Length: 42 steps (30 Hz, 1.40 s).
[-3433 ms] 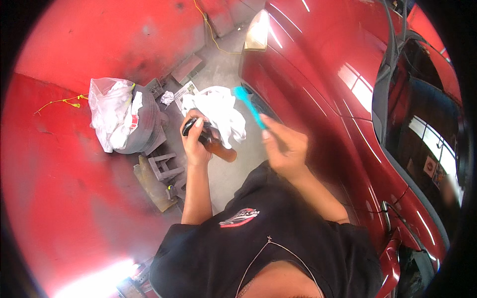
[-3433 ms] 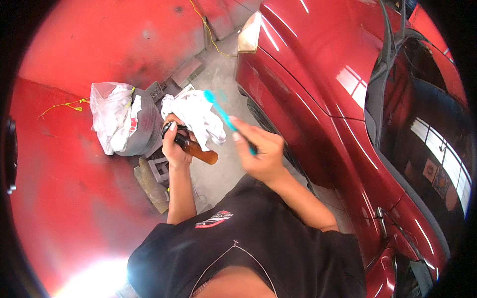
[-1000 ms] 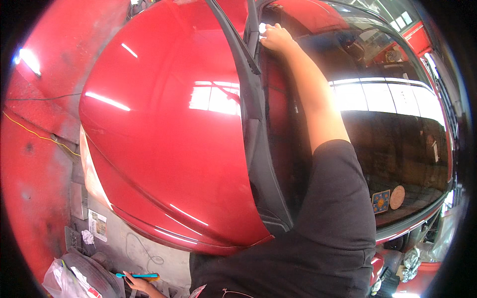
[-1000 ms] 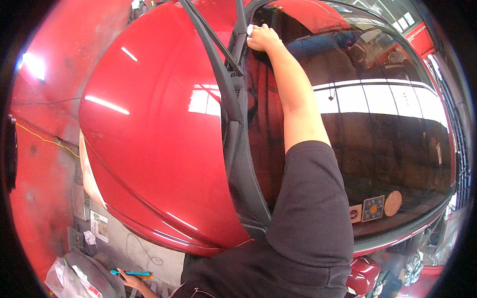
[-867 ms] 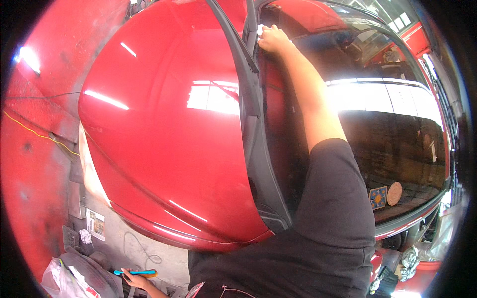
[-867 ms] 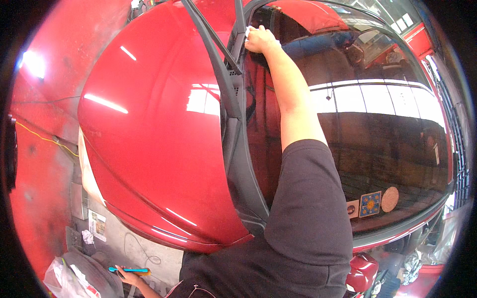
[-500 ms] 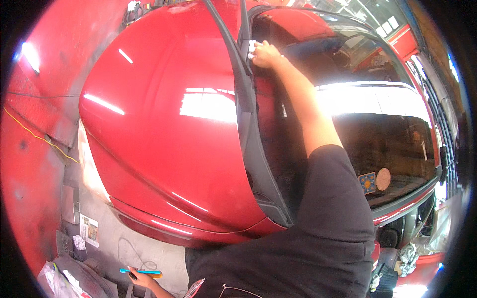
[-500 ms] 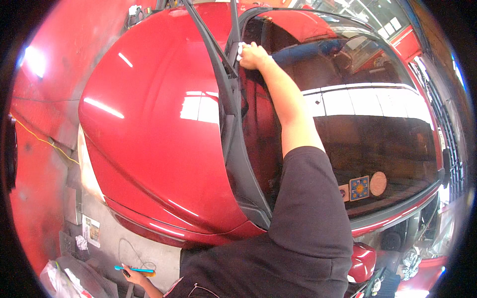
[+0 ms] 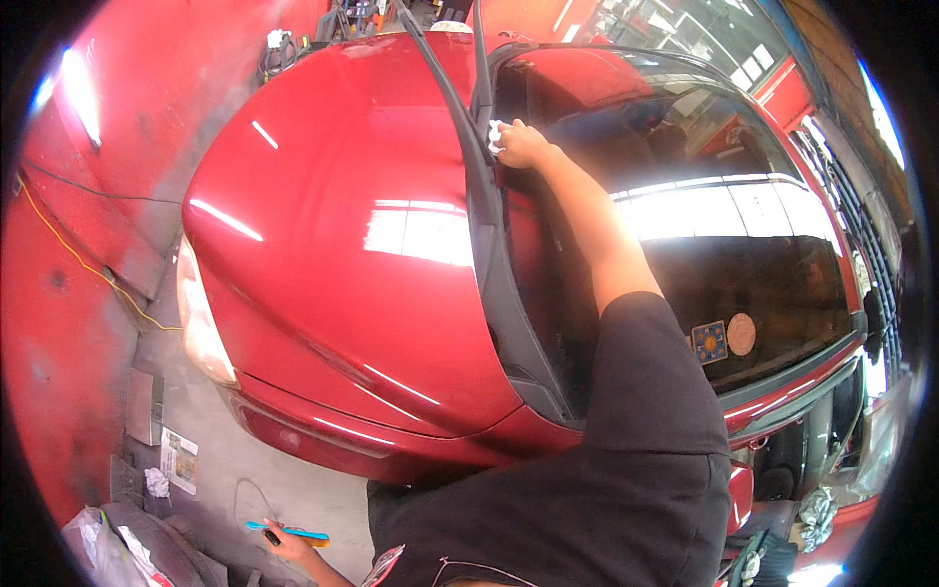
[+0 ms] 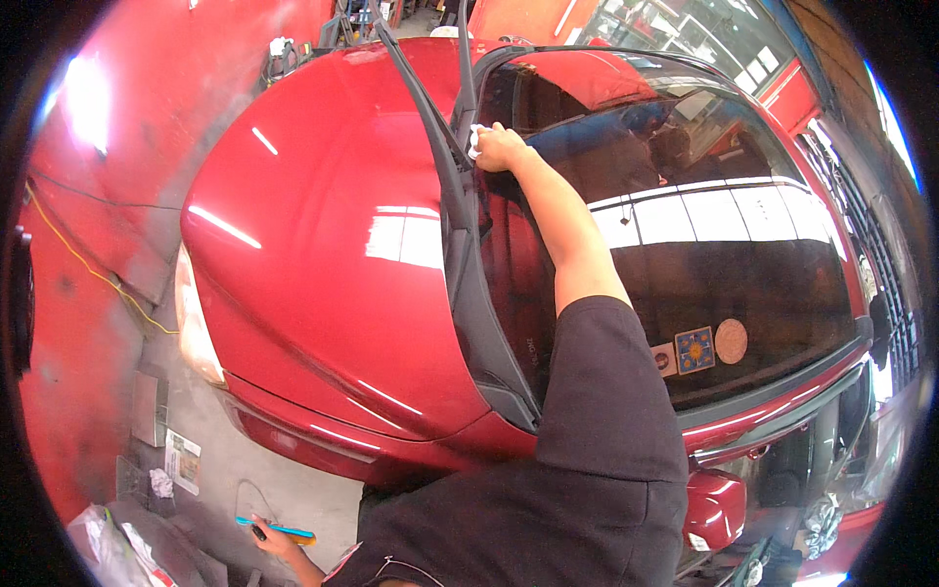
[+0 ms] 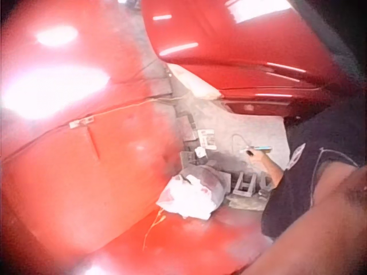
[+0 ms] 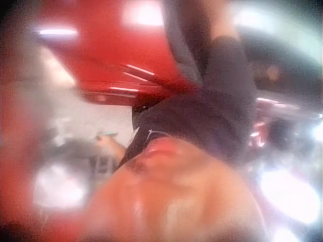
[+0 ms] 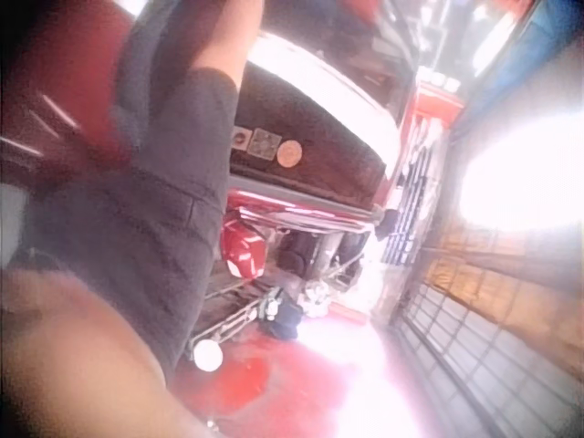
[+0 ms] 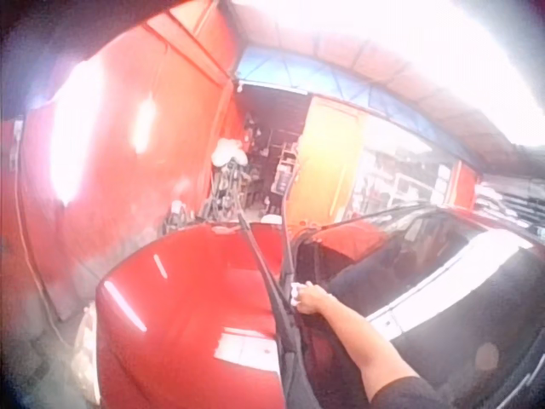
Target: The person cleans the window seals and glass of a red car using a toothbrush and a white cloth. They apply a liquid from a small bottle to the brush and wipe the treated areas, working along the edges of the rear and side windows.
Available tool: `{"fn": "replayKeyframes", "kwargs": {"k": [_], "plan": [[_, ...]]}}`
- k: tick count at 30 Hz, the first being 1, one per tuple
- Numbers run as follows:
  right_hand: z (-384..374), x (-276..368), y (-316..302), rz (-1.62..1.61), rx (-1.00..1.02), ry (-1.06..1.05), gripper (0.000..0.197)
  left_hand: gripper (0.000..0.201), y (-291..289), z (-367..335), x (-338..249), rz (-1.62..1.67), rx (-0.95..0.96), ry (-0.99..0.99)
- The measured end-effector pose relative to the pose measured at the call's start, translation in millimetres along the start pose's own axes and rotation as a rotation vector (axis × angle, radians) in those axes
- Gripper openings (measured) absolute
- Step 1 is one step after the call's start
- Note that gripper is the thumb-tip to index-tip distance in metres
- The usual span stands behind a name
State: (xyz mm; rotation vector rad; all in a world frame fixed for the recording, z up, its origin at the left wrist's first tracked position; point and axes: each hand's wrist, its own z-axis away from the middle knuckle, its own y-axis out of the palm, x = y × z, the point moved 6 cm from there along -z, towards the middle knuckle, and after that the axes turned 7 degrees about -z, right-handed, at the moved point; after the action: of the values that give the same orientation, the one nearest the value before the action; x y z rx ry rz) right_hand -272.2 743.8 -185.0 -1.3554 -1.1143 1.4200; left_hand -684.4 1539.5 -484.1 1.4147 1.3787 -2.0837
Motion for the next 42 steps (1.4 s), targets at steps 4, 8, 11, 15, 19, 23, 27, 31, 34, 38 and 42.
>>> {"fn": "replayKeyframes", "kwargs": {"k": [4, 8, 11, 15, 19, 23, 27, 31, 34, 38, 42], "plan": [[7.6, 13.5, -3.4, -0.01, 0.001, -0.018, 0.032, 0.049, -16.0, 3.8, -2.3, 0.041, 0.014, 0.009], [15.1, 12.5, -4.0, -0.042, 0.008, 0.005, 0.034, 0.049, -25.2, -5.0, 21.6, -0.006, -0.015, 0.006], [22.4, 16.9, -3.2, -0.03, 0.009, -0.007, 0.034, 0.05, -34.0, 0.2, 31.0, -0.029, -0.01, 0.004], [35.1, 32.3, -11.1, -0.031, 0.0, -0.04, 0.032, 0.051, -39.2, 7.5, 42.7, -0.059, -0.027, -0.014], [48.7, 43.7, -17.3, -0.041, 0.014, -0.037, 0.03, 0.049, -34.0, 13.1, 38.7, -0.059, -0.009, -0.005], [60.2, 54.2, -19.7, -0.065, 0.003, -0.043, 0.03, 0.048, -29.5, 10.1, 38.6, 0.012, 0.048, -0.026], [71.8, 60.7, -20.2, -0.056, -0.014, -0.041, 0.031, 0.046, -26.9, 7.2, 34.5, 0.061, 0.055, -0.042], [91.2, 73.4, -20.4, -0.063, -0.018, -0.085, 0.028, 0.045, -32.3, -7.5, 57.3, 0.068, -0.017, -0.018], [108.3, 82.2, -18.0, -0.056, -0.025, -0.138, 0.028, 0.045, -35.3, -11.0, 61.6, 0.049, 0.012, -0.024], [133.6, 102.0, -23.5, -0.039, -0.073, -0.2, 0.025, 0.047, -38.2, -6.0, 57.6, 0.013, 0.011, -0.047], [142.8, 104.6, -28.5, -0.009, -0.084, -0.223, 0.023, 0.05, -28.8, -9.2, 71.5, -0.06, 0.031, -0.065]]}}
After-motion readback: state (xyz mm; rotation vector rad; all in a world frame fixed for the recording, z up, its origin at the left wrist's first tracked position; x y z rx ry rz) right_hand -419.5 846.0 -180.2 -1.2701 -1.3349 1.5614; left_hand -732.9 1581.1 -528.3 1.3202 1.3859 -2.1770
